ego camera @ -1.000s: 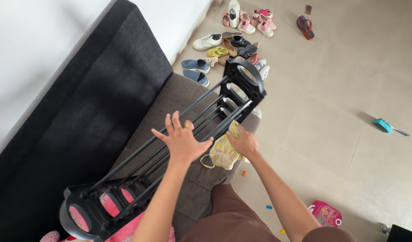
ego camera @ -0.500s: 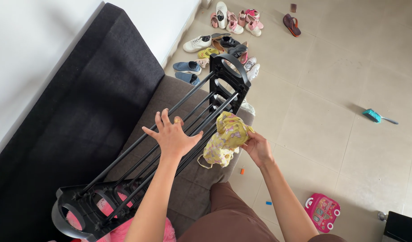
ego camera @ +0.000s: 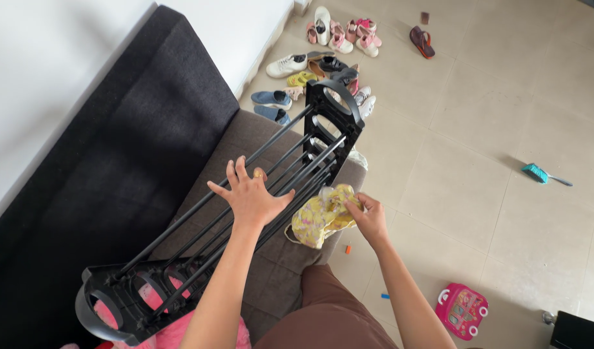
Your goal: The person wipes down a black plastic shoe rack with a cloth, cleaning the shelves and the frame before moving it aside.
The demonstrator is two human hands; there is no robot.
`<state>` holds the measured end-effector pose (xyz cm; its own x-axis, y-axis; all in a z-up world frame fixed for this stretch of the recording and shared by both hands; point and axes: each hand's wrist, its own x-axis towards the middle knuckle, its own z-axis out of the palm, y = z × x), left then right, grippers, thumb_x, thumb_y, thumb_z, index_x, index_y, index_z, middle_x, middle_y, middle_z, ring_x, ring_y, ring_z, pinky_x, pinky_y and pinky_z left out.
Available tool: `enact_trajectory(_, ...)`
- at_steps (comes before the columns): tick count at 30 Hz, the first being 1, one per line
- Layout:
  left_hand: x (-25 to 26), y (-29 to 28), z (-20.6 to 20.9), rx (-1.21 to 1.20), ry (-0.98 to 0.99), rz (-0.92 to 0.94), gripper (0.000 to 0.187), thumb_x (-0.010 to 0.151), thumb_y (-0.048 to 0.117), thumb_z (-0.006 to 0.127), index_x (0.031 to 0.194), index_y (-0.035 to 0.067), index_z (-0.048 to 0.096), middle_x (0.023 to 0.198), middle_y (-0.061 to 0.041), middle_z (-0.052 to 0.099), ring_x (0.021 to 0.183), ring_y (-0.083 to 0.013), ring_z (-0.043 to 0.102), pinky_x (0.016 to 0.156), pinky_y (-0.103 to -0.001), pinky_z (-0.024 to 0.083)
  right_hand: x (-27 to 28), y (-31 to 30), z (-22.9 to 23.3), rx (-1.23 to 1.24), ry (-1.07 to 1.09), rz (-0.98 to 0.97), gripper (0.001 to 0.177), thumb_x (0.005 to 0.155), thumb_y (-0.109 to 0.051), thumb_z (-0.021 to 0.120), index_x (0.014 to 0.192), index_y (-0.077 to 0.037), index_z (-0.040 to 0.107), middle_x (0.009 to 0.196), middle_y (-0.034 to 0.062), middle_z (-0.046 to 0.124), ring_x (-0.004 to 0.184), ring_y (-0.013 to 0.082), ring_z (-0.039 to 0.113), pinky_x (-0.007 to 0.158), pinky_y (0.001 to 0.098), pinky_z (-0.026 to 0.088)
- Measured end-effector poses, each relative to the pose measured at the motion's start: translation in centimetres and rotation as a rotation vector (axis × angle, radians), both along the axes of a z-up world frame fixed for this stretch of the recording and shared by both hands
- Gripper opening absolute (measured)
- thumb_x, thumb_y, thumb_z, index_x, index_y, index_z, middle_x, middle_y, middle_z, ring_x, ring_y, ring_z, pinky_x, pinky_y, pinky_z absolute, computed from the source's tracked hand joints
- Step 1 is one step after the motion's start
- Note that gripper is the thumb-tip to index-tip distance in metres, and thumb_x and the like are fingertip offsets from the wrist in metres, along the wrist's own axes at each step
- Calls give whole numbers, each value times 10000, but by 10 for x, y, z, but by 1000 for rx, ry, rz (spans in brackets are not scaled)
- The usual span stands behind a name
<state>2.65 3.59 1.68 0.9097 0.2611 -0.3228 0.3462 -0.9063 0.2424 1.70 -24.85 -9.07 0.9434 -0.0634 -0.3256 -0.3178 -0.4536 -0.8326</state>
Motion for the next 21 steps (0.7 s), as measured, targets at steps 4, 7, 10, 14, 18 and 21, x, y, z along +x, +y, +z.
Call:
enact_trajectory(4, 1, -1, -1, -13, -9, 19, 779, 651, 710, 781, 1187, 154, 679, 1584, -125, 236, 1520, -368, 70, 1082, -833, 30, 7, 10, -17, 297, -322, -30, 181, 841, -93, 661, 889, 45, 768, 1170, 72, 710, 1231, 230, 586, 1012, 343, 459)
enact_trajectory(7, 1, 0, -2, -10, -10, 19, 762, 656, 700, 784, 1177, 153, 681, 1582, -127, 239, 1522, -370, 70, 1078, -835, 29, 12, 23, -30, 412, -472, -90, 135, 826, -44, 613, 756, 39, 694, 1312, 79, 684, 1413, 248, 489, 1115, 384, 391)
enact_trajectory(10, 1, 0, -2, -17, -5, 21, 745, 657, 692, 788, 1165, 157, 682, 1588, -130, 230, 1523, -366, 66, 1078, -836, 25, 16, 31, -46, 662, -384, -243, 200, 793, -60, 564, 857, 15, 737, 1207, 104, 739, 1305, 238, 591, 1122, 355, 426)
enact_trajectory(14, 0, 1, -5, -26, -14, 18, 716, 665, 690, 788, 1132, 160, 670, 1586, -135, 228, 1521, -373, 57, 1074, -840, 21, 22, 31, -73, 912, -212, -487, 152, 965, -124, 699, 979, 12, 634, 1032, 177, 729, 973, 240, 663, 905, 358, 536)
enact_trajectory(18, 0, 0, -7, -45, -17, 33, 674, 652, 671, 801, 1082, 173, 658, 1583, -129, 229, 1523, -370, 52, 1073, -840, 14, 30, 41, -71, 552, -80, -425, 414, 921, -193, 723, 1260, 6, 595, 1042, 67, 707, 912, 145, 668, 806, 310, 537)
enact_trajectory(21, -2, -1, -10, -37, -70, 18, 691, 640, 673, 812, 1074, 160, 654, 1568, -145, 236, 1508, -378, 62, 1051, -855, 13, 36, 51, -76, 62, -3, -255, 621, 817, -188, 742, 1384, -63, 522, 1109, 120, 655, 951, 231, 656, 813, 395, 530)
